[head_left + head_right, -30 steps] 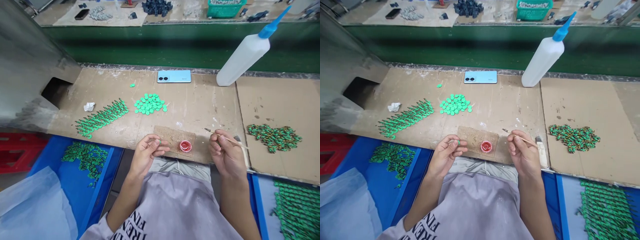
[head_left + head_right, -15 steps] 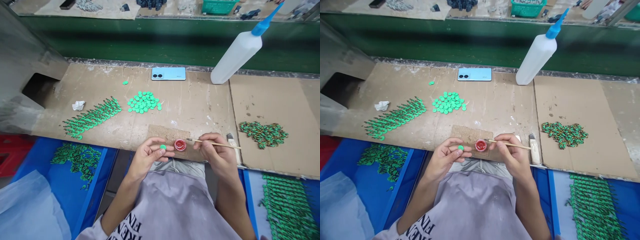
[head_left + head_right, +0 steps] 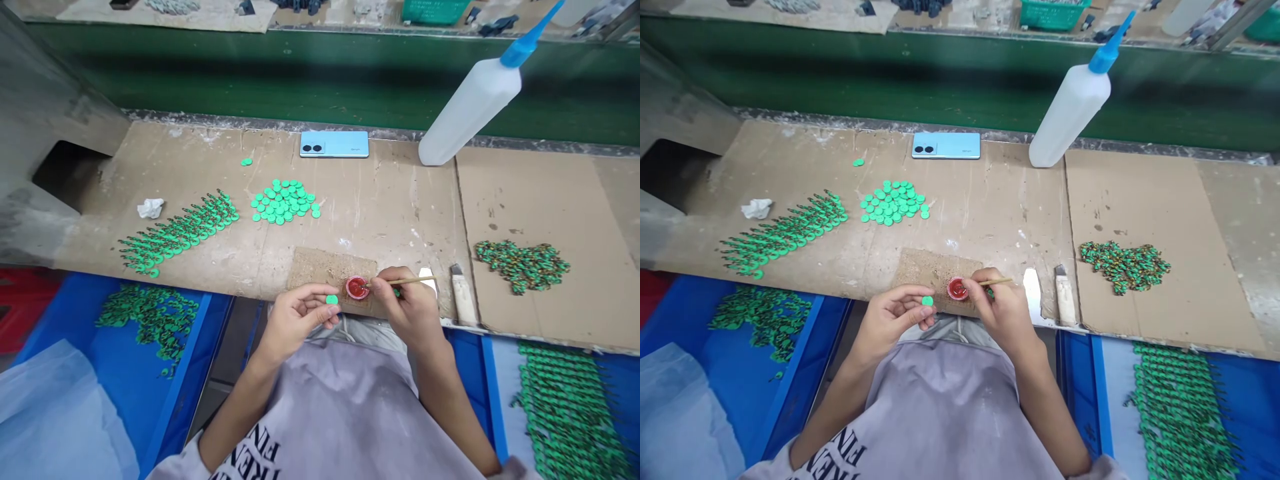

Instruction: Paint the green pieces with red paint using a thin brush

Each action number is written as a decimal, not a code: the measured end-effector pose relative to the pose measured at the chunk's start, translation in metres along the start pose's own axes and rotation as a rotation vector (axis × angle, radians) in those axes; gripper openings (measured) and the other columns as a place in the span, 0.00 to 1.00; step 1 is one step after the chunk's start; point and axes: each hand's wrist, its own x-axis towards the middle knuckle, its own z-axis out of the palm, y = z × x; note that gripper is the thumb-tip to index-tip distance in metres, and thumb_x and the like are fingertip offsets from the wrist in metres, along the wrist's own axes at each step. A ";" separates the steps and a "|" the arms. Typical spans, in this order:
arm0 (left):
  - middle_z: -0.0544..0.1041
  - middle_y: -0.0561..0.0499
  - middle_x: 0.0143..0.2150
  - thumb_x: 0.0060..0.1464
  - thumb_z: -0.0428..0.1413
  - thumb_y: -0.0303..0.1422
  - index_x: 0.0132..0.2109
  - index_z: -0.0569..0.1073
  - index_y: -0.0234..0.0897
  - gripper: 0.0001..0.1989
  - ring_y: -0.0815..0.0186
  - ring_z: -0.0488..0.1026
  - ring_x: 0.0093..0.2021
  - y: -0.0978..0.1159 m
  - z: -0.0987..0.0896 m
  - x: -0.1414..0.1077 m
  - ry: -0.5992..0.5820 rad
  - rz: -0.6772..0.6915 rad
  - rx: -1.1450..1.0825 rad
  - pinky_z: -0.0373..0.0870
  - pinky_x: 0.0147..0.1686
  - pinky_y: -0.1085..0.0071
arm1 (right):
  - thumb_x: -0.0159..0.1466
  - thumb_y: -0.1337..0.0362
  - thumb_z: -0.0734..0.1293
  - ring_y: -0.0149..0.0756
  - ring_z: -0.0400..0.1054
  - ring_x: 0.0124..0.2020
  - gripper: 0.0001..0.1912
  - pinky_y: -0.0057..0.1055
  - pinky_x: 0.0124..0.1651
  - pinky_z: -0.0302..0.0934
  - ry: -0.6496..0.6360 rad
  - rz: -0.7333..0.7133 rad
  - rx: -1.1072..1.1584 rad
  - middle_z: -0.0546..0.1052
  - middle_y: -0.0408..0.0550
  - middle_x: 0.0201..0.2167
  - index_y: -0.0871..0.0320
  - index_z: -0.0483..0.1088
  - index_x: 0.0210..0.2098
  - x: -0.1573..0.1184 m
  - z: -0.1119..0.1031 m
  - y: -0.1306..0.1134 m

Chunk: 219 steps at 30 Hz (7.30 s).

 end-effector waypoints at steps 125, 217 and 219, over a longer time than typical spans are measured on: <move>0.88 0.50 0.40 0.60 0.65 0.31 0.46 0.82 0.41 0.07 0.62 0.85 0.35 -0.001 0.001 -0.014 0.021 0.374 0.831 0.81 0.38 0.72 | 0.74 0.59 0.67 0.37 0.78 0.28 0.15 0.29 0.32 0.70 -0.017 -0.057 0.052 0.82 0.45 0.29 0.53 0.77 0.31 -0.001 0.003 -0.002; 0.88 0.48 0.35 0.69 0.53 0.28 0.47 0.80 0.38 0.10 0.62 0.86 0.32 -0.005 0.006 -0.020 -0.042 0.783 1.122 0.81 0.34 0.71 | 0.78 0.61 0.61 0.29 0.57 0.19 0.21 0.31 0.22 0.50 -0.282 -0.335 0.098 0.64 0.38 0.21 0.53 0.63 0.27 -0.025 -0.002 -0.026; 0.87 0.48 0.34 0.69 0.54 0.29 0.46 0.81 0.38 0.10 0.62 0.85 0.30 -0.005 0.008 -0.022 -0.032 0.762 1.101 0.81 0.33 0.72 | 0.78 0.62 0.61 0.30 0.61 0.20 0.18 0.30 0.23 0.55 -0.303 -0.306 0.158 0.69 0.39 0.22 0.53 0.67 0.30 -0.027 -0.005 -0.024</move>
